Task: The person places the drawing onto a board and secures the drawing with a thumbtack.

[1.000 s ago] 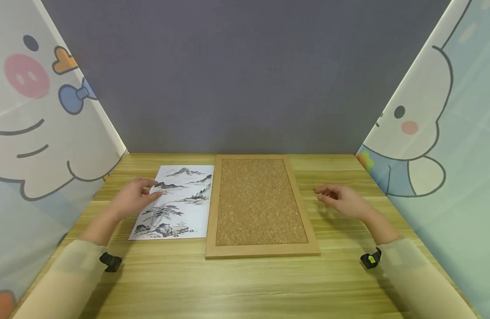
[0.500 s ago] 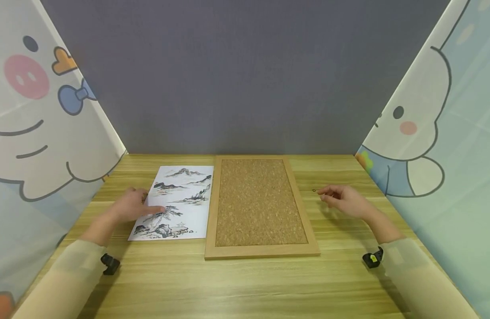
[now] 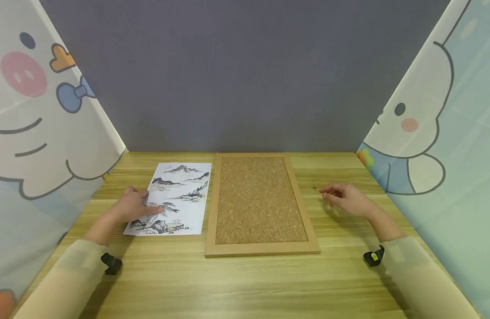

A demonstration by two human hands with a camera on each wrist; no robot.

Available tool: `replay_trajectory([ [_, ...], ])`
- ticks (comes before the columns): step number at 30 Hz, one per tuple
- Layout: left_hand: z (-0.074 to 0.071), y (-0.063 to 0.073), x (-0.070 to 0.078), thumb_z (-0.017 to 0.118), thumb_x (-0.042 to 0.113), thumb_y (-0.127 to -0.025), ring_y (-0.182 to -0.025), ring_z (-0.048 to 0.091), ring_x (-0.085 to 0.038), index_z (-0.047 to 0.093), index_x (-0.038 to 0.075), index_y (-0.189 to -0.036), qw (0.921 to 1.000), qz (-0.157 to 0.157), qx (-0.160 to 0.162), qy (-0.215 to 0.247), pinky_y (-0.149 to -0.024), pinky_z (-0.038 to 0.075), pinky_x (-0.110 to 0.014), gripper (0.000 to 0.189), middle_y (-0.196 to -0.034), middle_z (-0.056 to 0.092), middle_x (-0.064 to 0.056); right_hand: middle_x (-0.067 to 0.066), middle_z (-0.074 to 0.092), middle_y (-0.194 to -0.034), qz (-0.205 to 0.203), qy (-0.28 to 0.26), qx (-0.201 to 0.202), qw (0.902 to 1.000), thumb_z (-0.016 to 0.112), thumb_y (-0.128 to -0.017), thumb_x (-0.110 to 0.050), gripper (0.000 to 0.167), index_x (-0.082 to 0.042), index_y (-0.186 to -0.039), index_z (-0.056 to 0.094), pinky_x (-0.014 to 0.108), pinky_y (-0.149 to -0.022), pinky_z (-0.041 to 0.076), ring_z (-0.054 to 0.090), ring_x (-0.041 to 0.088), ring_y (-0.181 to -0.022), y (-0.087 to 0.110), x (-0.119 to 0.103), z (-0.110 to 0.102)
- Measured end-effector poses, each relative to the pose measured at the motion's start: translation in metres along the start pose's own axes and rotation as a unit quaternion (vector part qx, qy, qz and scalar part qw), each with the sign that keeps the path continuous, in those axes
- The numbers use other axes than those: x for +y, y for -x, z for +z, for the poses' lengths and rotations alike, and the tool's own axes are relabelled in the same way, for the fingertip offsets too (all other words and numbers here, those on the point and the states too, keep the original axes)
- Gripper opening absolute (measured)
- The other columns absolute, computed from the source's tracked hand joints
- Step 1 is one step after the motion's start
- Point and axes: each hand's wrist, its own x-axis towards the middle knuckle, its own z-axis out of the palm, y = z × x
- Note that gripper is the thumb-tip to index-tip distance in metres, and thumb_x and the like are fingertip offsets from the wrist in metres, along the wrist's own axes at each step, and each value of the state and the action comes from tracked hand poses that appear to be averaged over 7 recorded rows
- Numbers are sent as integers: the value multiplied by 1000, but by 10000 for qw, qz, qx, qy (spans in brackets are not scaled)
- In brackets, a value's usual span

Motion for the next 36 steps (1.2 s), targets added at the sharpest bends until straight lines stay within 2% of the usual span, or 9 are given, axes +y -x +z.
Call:
replay_trajectory([
  [8, 3, -3, -5, 89, 56, -89, -139, 32, -75, 25, -20, -163, 9973, -408, -2, 617, -118, 36, -83, 124, -155, 20, -59, 14, 78, -102, 116, 75, -15, 9999, 65, -112, -22, 34, 2, -136, 71, 27, -64, 55, 74, 22, -82, 1, 4, 1],
  [13, 4, -5, -9, 91, 45, -89, -150, 24, -73, 13, -16, -168, 9924, -346, 61, 1177, -122, 27, -83, 126, -166, 18, -52, 15, 78, -105, 118, 60, -55, 9999, 64, -113, -23, 36, 3, -137, 70, 30, -67, 58, 75, 23, -84, 1, 3, 1],
  [17, 3, -6, -16, 78, 25, -103, -140, 48, -66, 6, -15, -168, 9864, -128, 33, 1639, -112, 49, -72, 105, -160, 32, -53, 15, 80, -108, 73, -6, -52, 10000, 63, -113, -20, 35, 4, -138, 69, 33, -69, 60, 74, 23, -86, 1, 2, -1],
  [19, 2, -6, -20, 69, 18, -107, -126, 62, -57, 11, -18, -167, 9830, -107, -26, 1835, -99, 60, -57, 91, -153, 41, -53, 16, 80, -109, 46, 4, -32, 10000, 62, -113, -19, 34, 5, -138, 69, 33, -68, 60, 74, 23, -85, 1, 3, -3],
  [21, 1, -7, -22, 65, 14, -109, -113, 70, -45, 18, -21, -164, 9788, -146, -112, 2040, -88, 63, -43, 80, -148, 46, -52, 16, 81, -109, 66, 14, -12, 10000, 61, -113, -18, 34, 4, -137, 69, 32, -68, 60, 74, 22, -85, 1, 4, -4],
  [26, -2, -7, -26, 56, 10, -112, -96, 74, -20, 22, -18, -163, 9527, -429, -456, 2974, -77, 67, -35, 68, -139, 59, -41, 17, 81, -113, 96, 31, -30, 9999, 60, -114, -18, 33, 3, -136, 70, 34, -71, 62, 74, 23, -86, 0, 4, -7],
  [31, -2, -7, -32, 50, 12, -115, -86, 73, -8, 13, -10, -169, 9200, -506, -632, 3834, -75, 68, -35, 69, -107, 74, -1, 18, 82, -115, 165, 44, -41, 9998, 61, -114, -19, 33, 3, -136, 70, 35, -73, 63, 76, 23, -87, -1, 4, -8],
  [34, -3, -8, -37, 51, 11, -116, -86, 73, -7, 9, -7, -170, 8973, -395, -646, 4349, -76, 67, -30, 72, -101, 73, 11, 18, 81, -116, 208, 36, -40, 9998, 60, -114, -19, 34, 4, -137, 70, 35, -74, 63, 75, 22, -87, -2, 6, -8],
  [36, -4, -9, -39, 54, 9, -115, -86, 75, -7, 23, 1, -168, 8776, -324, -606, 4744, -75, 67, -29, 62, -100, 75, 12, 18, 81, -116, 229, 33, -42, 9997, 60, -114, -19, 34, 4, -137, 70, 35, -74, 64, 75, 22, -88, -2, 7, -8],
])
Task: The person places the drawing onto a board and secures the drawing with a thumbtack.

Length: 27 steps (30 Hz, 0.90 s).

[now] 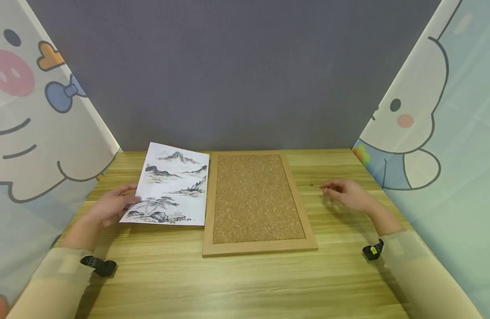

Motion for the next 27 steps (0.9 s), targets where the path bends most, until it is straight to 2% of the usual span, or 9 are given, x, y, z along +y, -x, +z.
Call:
replay_trajectory([
  [3, -2, 1, 3, 57, 5, -113, -85, 77, -9, 42, 15, -154, 9981, 114, -8, 605, -72, 67, -29, 44, -101, 77, 10, 18, 81, -116, -3, 18, -3, 10000, 58, -114, -18, 33, 4, -136, 70, 34, -73, 63, 74, 22, -87, 0, 1, -1],
  [5, -2, 2, 6, 58, 4, -112, -84, 77, -10, 48, 26, -140, 9955, 183, -4, 932, -70, 67, -29, 37, -101, 78, 8, 18, 81, -116, 2, 31, 11, 10000, 59, -114, -18, 33, 4, -135, 70, 34, -72, 62, 74, 23, -87, 0, 0, -3],
  [6, -1, 2, 9, 58, 4, -113, -84, 77, -10, 49, 27, -138, 9946, 220, 1, 1016, -70, 67, -29, 36, -101, 78, 8, 18, 81, -115, -8, 44, 24, 10000, 59, -114, -19, 33, 4, -135, 70, 34, -72, 62, 74, 23, -87, 0, 0, -3],
  [9, 1, 3, 14, 58, 4, -112, -85, 76, -9, 50, 28, -135, 9924, 367, -24, 1174, -71, 66, -26, 34, -101, 77, 6, 18, 81, -115, -30, 65, 48, 10000, 59, -114, -19, 33, 4, -135, 70, 34, -72, 62, 74, 23, -87, -1, 0, -5],
  [14, 11, 1, 25, 61, 4, -112, -86, 76, -10, 49, 26, -138, 9912, 396, -62, 1258, -72, 66, -26, 36, -103, 77, 5, 19, 81, -117, -6, 41, 50, 10000, 58, -114, -19, 34, 5, -136, 69, 33, -74, 62, 74, 23, -89, -3, 2, -6],
  [22, 41, -6, 40, 61, 0, -110, -87, 76, -11, 47, 22, -143, 9879, 449, -367, 1436, -74, 67, -25, 42, -107, 75, 3, 15, 80, -112, 171, 190, 95, 9996, 61, -113, -26, 39, 2, -140, 69, 28, -73, 58, 74, 20, -90, -9, 3, -4],
  [27, 61, -11, 46, 61, 2, -111, -90, 77, -11, 42, 15, -152, 9902, 480, -495, 1216, -75, 68, -26, 47, -112, 75, 4, 16, 79, -111, 82, 287, 197, 9994, 63, -112, -24, 37, 2, -137, 71, 28, -77, 59, 74, 19, -90, -17, 8, -1],
])
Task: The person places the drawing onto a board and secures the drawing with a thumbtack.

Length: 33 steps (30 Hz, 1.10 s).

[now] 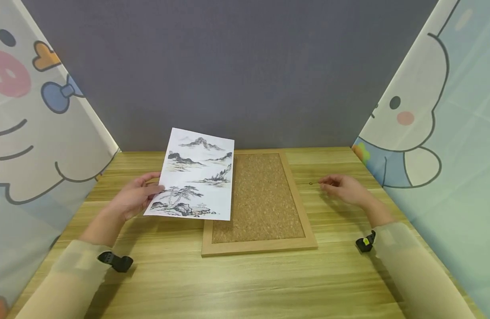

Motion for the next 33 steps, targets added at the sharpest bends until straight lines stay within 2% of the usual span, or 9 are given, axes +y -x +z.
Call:
replay_trajectory([
  [3, 1, 0, -1, 61, 2, -111, -90, 77, -11, 35, 8, -159, 9999, 8, 89, -71, -74, 68, -27, 55, -113, 76, 6, 18, 79, -114, -155, -7, -102, 9998, 65, -112, -22, 35, 2, -136, 72, 29, -78, 62, 75, 19, -91, -27, -8, -2],
  [6, 5, 2, 1, 61, 2, -111, -89, 76, -10, 31, 4, -163, 9997, 21, 145, -200, -74, 67, -26, 60, -113, 76, 7, 21, 78, -118, -156, -125, -137, 9997, 66, -111, -22, 37, 3, -138, 71, 32, -77, 64, 75, 20, -91, -41, -16, 2],
  [13, 14, 7, 3, 60, 5, -111, -92, 75, -9, 29, 2, -168, 9983, -4, 302, -505, -78, 68, -29, 64, -115, 72, 5, 24, 75, -126, -16, -196, -254, 9995, 66, -112, -27, 42, 3, -142, 67, 30, -76, 63, 75, 21, -94, -73, -36, 8],
  [18, 15, 9, 4, 58, 4, -111, -91, 73, -10, 28, 1, -169, 9977, -27, 443, -503, -78, 67, -28, 65, -116, 70, 2, 27, 72, -129, -11, -357, -316, 9989, 65, -112, -24, 41, 5, -142, 66, 28, -76, 63, 74, 19, -95, -93, -51, 12],
  [20, 15, 9, 3, 56, 2, -111, -90, 73, -10, 28, 1, -169, 9980, -16, 450, -449, -78, 67, -27, 64, -116, 71, 2, 27, 72, -129, 66, -374, -289, 9989, 65, -112, -24, 41, 4, -142, 67, 28, -75, 62, 72, 19, -95, -94, -58, 12],
  [25, 15, 9, 0, 56, 2, -111, -87, 74, -11, 29, 2, -170, 9986, 26, 416, -313, -75, 67, -27, 65, -114, 73, 1, 24, 74, -131, 82, -12, -172, 9998, 68, -110, -26, 39, 0, -140, 70, 26, -78, 58, 70, 21, -102, -96, -76, 15],
  [33, 11, 11, -1, 56, 1, -110, -84, 72, -11, 31, 2, -169, 9994, 193, 251, -150, -72, 66, -27, 64, -113, 74, -2, 23, 73, -139, 137, 244, -235, 9993, 70, -109, -25, 37, -5, -140, 72, 29, -81, 58, 69, 28, -111, -98, -108, 22],
])
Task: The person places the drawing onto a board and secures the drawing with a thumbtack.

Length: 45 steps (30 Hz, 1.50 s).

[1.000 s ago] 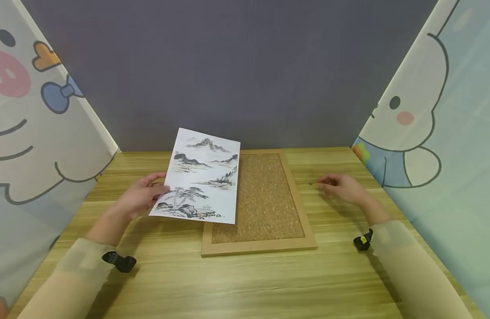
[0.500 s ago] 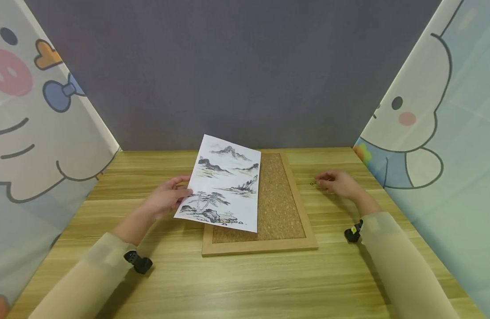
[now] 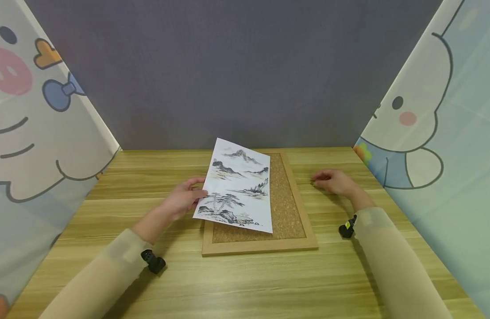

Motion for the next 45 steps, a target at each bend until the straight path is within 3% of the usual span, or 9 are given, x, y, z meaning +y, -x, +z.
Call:
replay_trajectory([
  [4, 10, -3, 0, 57, 0, -109, -84, 70, -12, 31, 1, -170, 10000, 20, 29, 1, -74, 66, -27, 66, -114, 74, -6, 22, 73, -139, -37, 160, -26, 9999, 70, -109, -27, 38, -6, -141, 73, 38, -93, 57, 69, 36, -122, -2, -1, 3],
  [11, 25, -7, 0, 59, 2, -109, -97, 69, -15, 32, 1, -170, 9995, -34, 196, -256, -83, 65, -27, 67, -143, 65, -26, 22, 72, -140, 25, 111, -66, 9999, 70, -109, -25, 37, -5, -141, 72, 56, -108, 54, 65, 42, -130, -3, -4, 5],
  [17, 32, -10, -2, 61, 4, -109, -101, 63, -18, 32, 4, -170, 9993, -140, 165, -303, -85, 60, -28, 68, -138, 62, -21, 22, 71, -143, 132, 127, -112, 9998, 69, -110, -27, 37, -7, -140, 73, 63, -117, 49, 62, 46, -137, -3, 0, 6],
  [23, 39, -8, -3, 63, 8, -108, -128, 63, -34, 34, 3, -170, 9981, -146, 169, -573, -110, 60, -47, 68, -152, 54, -29, 22, 70, -144, 160, 103, -78, 9998, 70, -110, -28, 35, -8, -138, 75, 64, -120, 45, 60, 46, -139, -4, 2, 7],
  [26, 42, -8, -3, 64, 8, -108, -136, 60, -40, 34, 3, -169, 9978, -118, 126, -640, -117, 57, -54, 68, -153, 53, -29, 22, 71, -143, 167, 51, -45, 9998, 71, -109, -28, 35, -7, -136, 76, 64, -120, 46, 61, 45, -137, -3, 1, 6],
  [36, 47, -11, -3, 67, 10, -108, -131, 65, -39, 34, 0, -168, 9973, -63, 40, -731, -109, 63, -47, 70, -148, 57, -28, 23, 70, -144, 209, 118, -49, 9997, 70, -110, -30, 35, -7, -135, 76, 65, -120, 44, 60, 47, -138, -4, 0, 7],
  [45, 43, -7, -3, 66, 17, -109, -123, 70, -37, 33, -5, -168, 9918, 35, -16, -1277, -100, 66, -42, 71, -148, 58, -29, 23, 71, -142, 226, 149, 14, 9996, 70, -110, -32, 34, -7, -132, 77, 65, -120, 44, 60, 47, -137, -5, -2, 9],
])
